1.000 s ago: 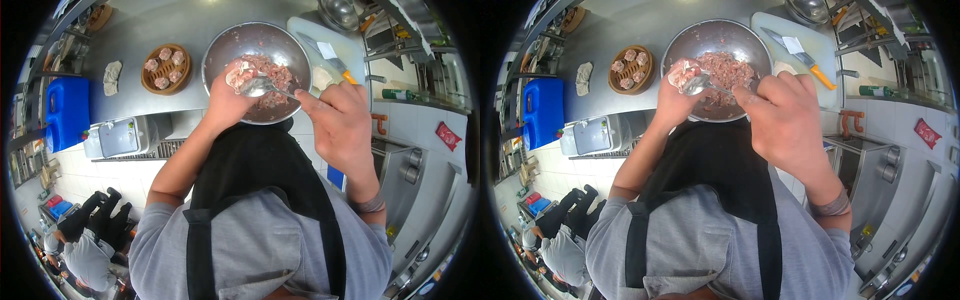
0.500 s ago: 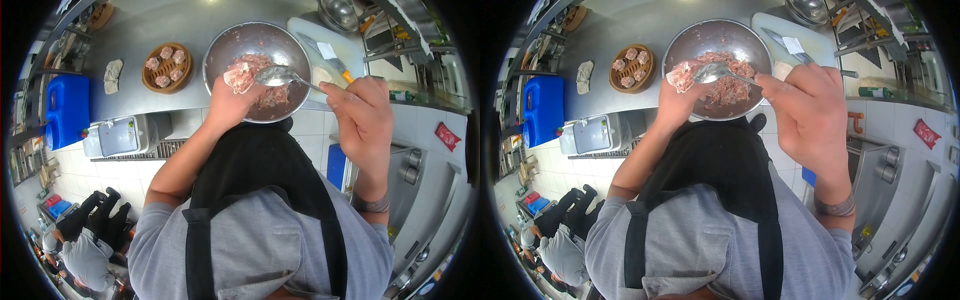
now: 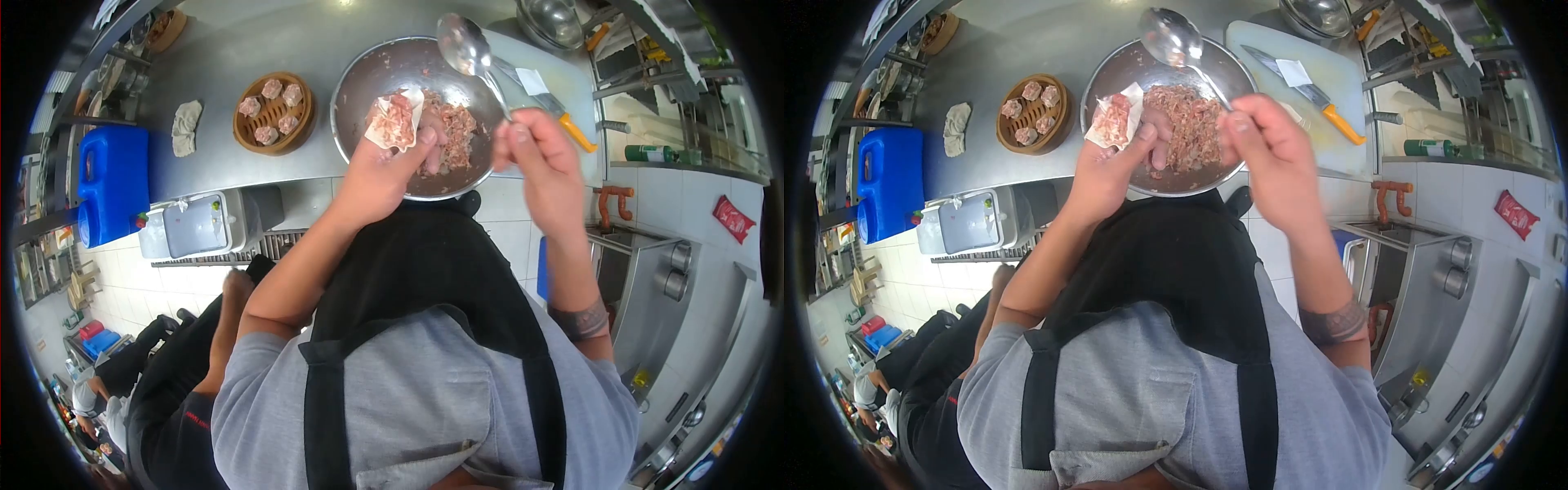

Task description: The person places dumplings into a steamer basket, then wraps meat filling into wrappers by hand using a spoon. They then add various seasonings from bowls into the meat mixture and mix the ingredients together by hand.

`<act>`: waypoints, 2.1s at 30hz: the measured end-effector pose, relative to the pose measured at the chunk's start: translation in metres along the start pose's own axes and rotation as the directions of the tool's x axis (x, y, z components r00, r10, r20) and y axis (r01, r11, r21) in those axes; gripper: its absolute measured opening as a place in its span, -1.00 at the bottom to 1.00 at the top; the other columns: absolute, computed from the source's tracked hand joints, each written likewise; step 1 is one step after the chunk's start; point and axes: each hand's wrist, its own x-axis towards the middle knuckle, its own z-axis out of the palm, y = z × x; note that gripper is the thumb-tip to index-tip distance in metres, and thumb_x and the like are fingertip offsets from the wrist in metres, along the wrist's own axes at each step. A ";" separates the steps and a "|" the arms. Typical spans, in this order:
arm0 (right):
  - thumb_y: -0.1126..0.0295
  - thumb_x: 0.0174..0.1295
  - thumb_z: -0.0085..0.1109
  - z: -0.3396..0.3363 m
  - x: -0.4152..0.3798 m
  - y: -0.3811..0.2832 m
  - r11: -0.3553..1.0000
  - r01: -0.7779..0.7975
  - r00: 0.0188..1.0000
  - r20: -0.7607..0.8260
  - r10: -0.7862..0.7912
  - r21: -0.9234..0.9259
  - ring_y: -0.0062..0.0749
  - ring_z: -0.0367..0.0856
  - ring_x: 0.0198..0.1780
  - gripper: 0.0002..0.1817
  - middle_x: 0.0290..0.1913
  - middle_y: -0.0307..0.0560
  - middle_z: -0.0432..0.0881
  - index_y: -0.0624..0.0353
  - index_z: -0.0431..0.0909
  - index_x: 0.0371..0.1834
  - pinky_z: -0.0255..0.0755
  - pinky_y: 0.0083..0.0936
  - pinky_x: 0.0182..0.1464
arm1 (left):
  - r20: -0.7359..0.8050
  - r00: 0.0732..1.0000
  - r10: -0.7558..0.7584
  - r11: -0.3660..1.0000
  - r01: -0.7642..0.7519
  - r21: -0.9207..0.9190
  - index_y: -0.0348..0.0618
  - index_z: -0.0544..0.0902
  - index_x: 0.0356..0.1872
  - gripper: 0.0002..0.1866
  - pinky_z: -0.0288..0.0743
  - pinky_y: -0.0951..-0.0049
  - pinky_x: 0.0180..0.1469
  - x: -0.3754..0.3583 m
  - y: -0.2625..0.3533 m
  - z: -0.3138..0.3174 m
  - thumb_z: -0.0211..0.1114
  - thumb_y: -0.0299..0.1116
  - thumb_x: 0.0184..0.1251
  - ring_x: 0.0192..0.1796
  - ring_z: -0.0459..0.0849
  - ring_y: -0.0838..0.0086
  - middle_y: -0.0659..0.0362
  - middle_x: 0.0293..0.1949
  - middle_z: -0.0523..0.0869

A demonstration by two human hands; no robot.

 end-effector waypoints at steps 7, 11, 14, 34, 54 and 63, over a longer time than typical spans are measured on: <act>0.37 0.64 0.05 0.038 0.017 0.010 0.996 0.036 0.999 0.026 -0.038 0.085 -0.57 0.64 0.03 -0.79 0.13 -0.13 0.76 0.30 0.60 0.03 0.55 -0.49 0.17 | -0.223 0.975 0.001 0.944 0.073 0.322 -0.25 0.53 0.16 -0.62 0.63 0.45 -0.06 -0.001 0.006 0.027 0.46 -0.51 0.40 -0.12 0.70 0.55 0.23 -0.12 0.72; 0.36 0.65 0.03 0.040 0.011 0.005 0.995 -0.024 0.997 0.082 0.016 0.099 -0.57 0.65 0.05 -0.77 0.10 -0.14 0.76 0.31 0.60 0.06 0.56 -0.50 0.14 | -0.220 0.975 -0.006 0.958 0.069 0.277 -0.25 0.49 0.21 -0.44 0.64 0.42 0.10 -0.001 -0.005 0.023 0.60 -0.42 0.27 0.01 0.71 0.54 0.20 -0.05 0.72; 0.37 0.66 0.02 0.041 0.008 0.008 0.994 -0.047 0.996 0.086 0.039 0.098 -0.57 0.67 0.05 -0.76 0.08 -0.14 0.75 0.32 0.59 0.07 0.57 -0.52 0.12 | -0.221 0.975 -0.010 0.967 0.065 0.245 -0.25 0.47 0.26 -0.36 0.63 0.43 0.17 -0.004 0.000 0.025 0.62 -0.45 0.22 0.08 0.71 0.52 0.19 0.03 0.71; 0.39 0.66 0.00 0.036 -0.001 0.003 0.978 -0.005 0.993 0.113 -0.019 0.209 -0.40 0.73 0.10 -0.77 0.10 0.02 0.71 0.38 0.56 0.01 0.62 -0.39 0.25 | -0.020 0.986 -0.168 0.965 0.168 0.203 -0.31 0.55 0.30 -0.28 0.60 0.41 0.17 -0.014 0.014 0.020 0.70 -0.40 0.12 0.12 0.69 0.54 0.19 0.14 0.74; 0.52 0.54 0.14 0.003 -0.016 -0.035 0.807 0.256 0.966 0.103 -0.239 -0.532 -0.56 0.48 -0.26 -0.78 -0.29 -0.22 0.57 0.34 0.67 0.13 0.39 -0.60 -0.16 | -0.344 0.933 -0.108 0.944 0.205 0.260 -0.18 0.64 0.03 -0.66 0.56 0.53 -0.05 -0.008 -0.001 -0.001 0.57 -0.46 0.31 -0.14 0.64 0.63 0.30 -0.20 0.71; 0.61 0.38 0.22 0.002 -0.023 -0.071 0.384 0.383 0.917 0.293 -0.271 -0.840 -0.36 0.36 -0.30 -0.67 -0.38 -0.14 0.45 0.17 0.76 0.16 0.28 -0.50 -0.17 | -0.303 0.946 -0.111 0.972 0.167 0.163 -0.26 0.61 0.14 -0.56 0.63 0.51 -0.17 -0.007 0.014 -0.002 0.54 -0.50 0.27 -0.18 0.71 0.61 0.20 -0.21 0.76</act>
